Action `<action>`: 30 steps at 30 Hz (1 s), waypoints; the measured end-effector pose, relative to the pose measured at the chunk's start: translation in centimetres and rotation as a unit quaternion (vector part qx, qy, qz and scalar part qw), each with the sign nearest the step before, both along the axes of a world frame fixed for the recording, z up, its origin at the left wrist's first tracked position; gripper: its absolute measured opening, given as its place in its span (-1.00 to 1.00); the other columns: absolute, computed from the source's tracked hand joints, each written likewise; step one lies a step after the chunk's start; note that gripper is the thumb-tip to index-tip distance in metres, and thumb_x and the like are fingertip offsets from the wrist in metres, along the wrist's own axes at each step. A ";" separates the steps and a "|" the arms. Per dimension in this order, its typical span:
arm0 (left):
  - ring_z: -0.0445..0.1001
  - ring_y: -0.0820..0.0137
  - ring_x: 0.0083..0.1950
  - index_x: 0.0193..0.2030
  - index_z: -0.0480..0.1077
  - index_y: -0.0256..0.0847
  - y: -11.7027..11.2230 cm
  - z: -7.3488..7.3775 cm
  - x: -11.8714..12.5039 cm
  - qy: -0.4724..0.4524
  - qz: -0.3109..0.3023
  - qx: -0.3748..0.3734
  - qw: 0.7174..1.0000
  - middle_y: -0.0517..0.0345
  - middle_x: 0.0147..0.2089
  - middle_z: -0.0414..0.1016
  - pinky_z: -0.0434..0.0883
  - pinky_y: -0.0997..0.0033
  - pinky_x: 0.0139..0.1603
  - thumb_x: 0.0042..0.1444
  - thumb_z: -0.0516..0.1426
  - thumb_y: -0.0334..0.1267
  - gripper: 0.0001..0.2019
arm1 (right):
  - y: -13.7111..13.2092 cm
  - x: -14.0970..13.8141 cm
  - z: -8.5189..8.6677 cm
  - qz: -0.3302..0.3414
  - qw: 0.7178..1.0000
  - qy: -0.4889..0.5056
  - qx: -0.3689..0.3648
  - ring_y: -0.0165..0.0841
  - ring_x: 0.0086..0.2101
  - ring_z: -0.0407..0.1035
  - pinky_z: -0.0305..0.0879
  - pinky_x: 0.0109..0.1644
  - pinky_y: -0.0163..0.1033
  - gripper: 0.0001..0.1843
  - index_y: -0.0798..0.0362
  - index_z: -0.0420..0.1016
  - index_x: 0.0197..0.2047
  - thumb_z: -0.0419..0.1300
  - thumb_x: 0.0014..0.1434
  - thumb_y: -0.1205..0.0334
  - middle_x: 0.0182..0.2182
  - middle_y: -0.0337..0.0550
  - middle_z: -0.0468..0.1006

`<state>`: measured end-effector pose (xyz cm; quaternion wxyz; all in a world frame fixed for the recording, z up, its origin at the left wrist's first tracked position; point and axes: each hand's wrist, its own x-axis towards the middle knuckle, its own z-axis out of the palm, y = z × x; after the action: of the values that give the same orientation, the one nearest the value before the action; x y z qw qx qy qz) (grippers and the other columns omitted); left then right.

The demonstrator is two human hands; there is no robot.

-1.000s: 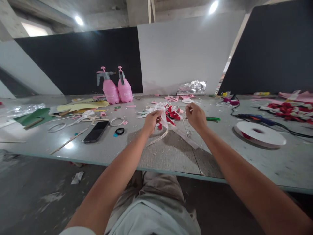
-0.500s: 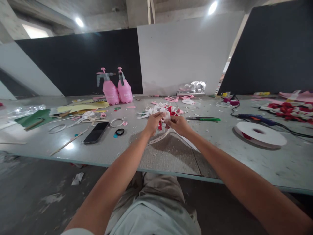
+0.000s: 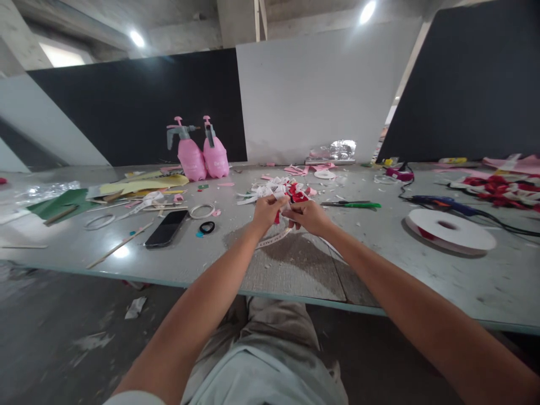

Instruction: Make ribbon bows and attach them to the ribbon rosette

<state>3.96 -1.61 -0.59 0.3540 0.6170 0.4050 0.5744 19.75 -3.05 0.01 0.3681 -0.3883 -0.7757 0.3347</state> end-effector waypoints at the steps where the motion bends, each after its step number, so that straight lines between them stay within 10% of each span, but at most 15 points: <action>1: 0.11 0.56 -0.56 -0.62 0.34 -0.28 0.1 -0.1 0.0 -0.003 0.011 0.000 1.000 0.28 -0.63 0.16 0.08 0.50 -0.51 -0.01 0.22 0.06 -0.57 | -0.1 0.0 0.1 0.004 1.000 0.000 -0.004 -0.50 -0.65 0.32 0.18 -0.56 -0.38 -0.61 0.09 0.40 -0.57 0.19 0.16 0.02 -0.61 -0.18 0.54; 9: 0.12 0.56 -0.55 -0.61 0.29 -0.25 0.7 -0.3 -0.2 -0.047 0.063 0.013 0.997 0.28 -0.62 0.17 0.07 0.49 -0.50 0.03 0.21 0.04 -0.59 | -0.2 0.2 0.2 0.031 0.999 0.004 -0.030 -0.51 -0.65 0.28 0.15 -0.57 -0.39 -0.60 0.09 0.42 -0.55 0.21 0.14 -0.04 -0.60 -0.17 0.52; 19: 0.18 0.54 -0.55 -0.54 0.40 -0.26 0.5 -0.4 0.0 0.024 -0.045 0.014 0.999 0.27 -0.60 0.25 0.13 0.49 -0.48 0.02 0.20 0.11 -0.58 | -0.1 -0.1 0.2 -0.067 0.991 0.113 -0.015 -0.52 -0.70 0.08 -0.04 -0.65 -0.36 -0.41 0.08 0.37 -0.53 0.19 0.00 -0.35 -0.74 -0.34 0.23; 30: 0.08 0.55 -0.53 -0.60 0.16 -0.21 0.0 0.3 -0.4 0.035 0.062 0.074 0.995 0.33 -0.60 0.07 0.07 0.47 -0.46 0.03 0.22 0.04 -0.55 | -0.9 -0.2 0.5 -0.011 0.984 0.158 -0.082 -0.51 -0.72 0.15 0.19 -0.67 -0.36 -0.59 0.04 0.36 -0.46 0.24 0.03 -0.16 -0.72 -0.37 0.27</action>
<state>3.58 -1.62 -0.26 0.2566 0.6354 0.4109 0.6013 19.53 -3.96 0.54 0.4569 -0.3680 -0.6733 0.4499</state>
